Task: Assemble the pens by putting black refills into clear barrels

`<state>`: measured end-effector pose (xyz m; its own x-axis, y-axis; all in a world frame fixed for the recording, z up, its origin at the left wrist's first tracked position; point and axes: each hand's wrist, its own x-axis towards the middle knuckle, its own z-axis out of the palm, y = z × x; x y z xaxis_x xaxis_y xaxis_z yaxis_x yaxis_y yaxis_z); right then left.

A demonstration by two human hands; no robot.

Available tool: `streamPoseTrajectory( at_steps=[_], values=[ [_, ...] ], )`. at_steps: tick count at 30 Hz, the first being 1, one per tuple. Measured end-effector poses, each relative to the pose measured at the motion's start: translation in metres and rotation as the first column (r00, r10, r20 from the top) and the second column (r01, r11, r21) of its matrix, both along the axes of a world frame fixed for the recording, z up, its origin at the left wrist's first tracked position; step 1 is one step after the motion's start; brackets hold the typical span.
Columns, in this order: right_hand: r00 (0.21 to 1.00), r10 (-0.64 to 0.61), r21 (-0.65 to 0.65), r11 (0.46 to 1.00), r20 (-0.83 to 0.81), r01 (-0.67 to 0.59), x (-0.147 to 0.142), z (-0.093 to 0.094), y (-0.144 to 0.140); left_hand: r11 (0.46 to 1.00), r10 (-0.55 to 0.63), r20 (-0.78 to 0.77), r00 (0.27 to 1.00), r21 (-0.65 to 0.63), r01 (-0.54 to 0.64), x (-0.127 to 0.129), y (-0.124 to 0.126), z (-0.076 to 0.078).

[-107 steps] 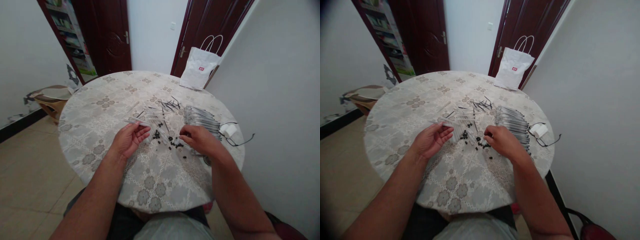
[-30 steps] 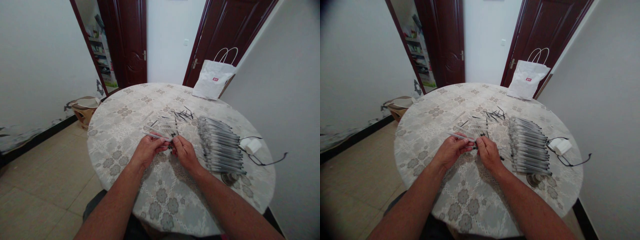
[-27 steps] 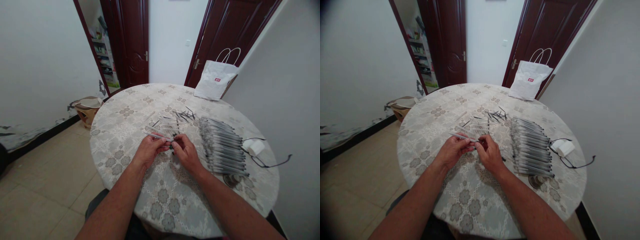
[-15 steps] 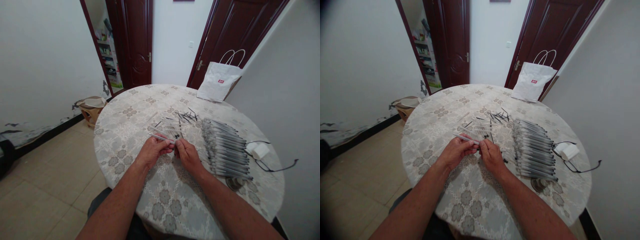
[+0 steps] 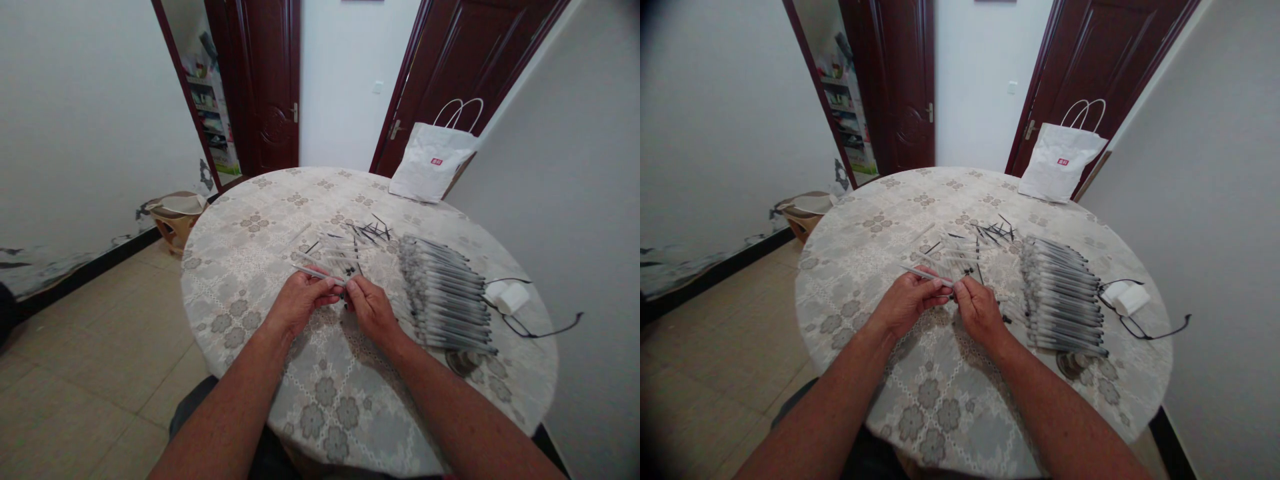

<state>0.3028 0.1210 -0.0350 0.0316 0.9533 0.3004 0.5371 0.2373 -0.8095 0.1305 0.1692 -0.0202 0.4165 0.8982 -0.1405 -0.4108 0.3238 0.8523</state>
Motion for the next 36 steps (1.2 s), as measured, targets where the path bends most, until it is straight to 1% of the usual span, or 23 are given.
streamPoseTrajectory(
  at_steps=[3, 5, 7, 9, 13, 16, 19, 21, 25, 29, 32, 36],
  values=[
    [0.998, -0.001, -0.014, 1.0, -0.056, 0.0, 0.001, -0.001, -0.001, 1.0, 0.004, 0.002, 1.0, 0.002, -0.004, 0.0, 0.0, -0.002],
    [0.997, -0.019, 0.021, 1.0, -0.074, 0.02, 0.002, 0.0, -0.001, 1.0, 0.025, -0.001, 1.0, 0.002, -0.025, -0.001, 0.001, -0.003],
    [0.998, -0.024, 0.065, 0.997, -0.065, 0.028, 0.002, 0.002, -0.002, 0.999, 0.04, -0.005, 0.999, 0.003, -0.04, -0.001, 0.001, -0.003],
    [0.999, -0.018, 0.081, 0.997, -0.026, 0.02, 0.002, 0.004, -0.002, 0.999, 0.032, -0.006, 0.999, 0.008, -0.032, -0.001, 0.001, -0.003],
    [0.999, -0.006, 0.037, 0.999, 0.051, 0.005, 0.001, 0.002, 0.0, 1.0, -0.003, 0.001, 1.0, 0.013, 0.003, 0.0, 0.0, 0.0],
    [1.0, -0.009, 0.019, 1.0, 0.014, 0.008, 0.002, 0.0, 0.0, 1.0, 0.001, -0.008, 1.0, 0.014, -0.001, -0.001, -0.001, 0.002],
    [1.0, -0.016, 0.052, 0.999, -0.014, 0.016, 0.002, 0.001, -0.001, 0.999, 0.023, -0.022, 0.999, 0.022, -0.023, -0.001, 0.0, 0.002],
    [1.0, -0.015, 0.065, 0.998, 0.004, 0.014, 0.002, 0.004, -0.002, 0.999, 0.03, -0.025, 0.999, 0.023, -0.029, -0.001, 0.001, 0.001],
    [0.998, -0.006, 0.038, 0.999, 0.065, 0.004, 0.001, 0.006, -0.002, 0.999, 0.011, -0.044, 0.999, 0.034, -0.009, -0.002, 0.002, -0.001],
    [0.999, 0.033, 0.021, 0.999, 0.042, -0.034, 0.001, 0.003, -0.001, 0.999, -0.016, -0.059, 0.998, 0.05, 0.019, -0.003, 0.001, 0.001],
    [0.999, 0.031, 0.042, 0.999, 0.026, -0.032, 0.0, 0.004, -0.001, 0.997, -0.006, -0.102, 0.995, 0.076, 0.014, -0.003, 0.001, 0.004],
    [0.995, 0.016, 0.117, 0.993, 0.094, -0.027, 0.001, 0.01, -0.002, 0.987, 0.003, -0.211, 0.977, 0.156, 0.031, -0.01, 0.003, 0.009]
  ],
)
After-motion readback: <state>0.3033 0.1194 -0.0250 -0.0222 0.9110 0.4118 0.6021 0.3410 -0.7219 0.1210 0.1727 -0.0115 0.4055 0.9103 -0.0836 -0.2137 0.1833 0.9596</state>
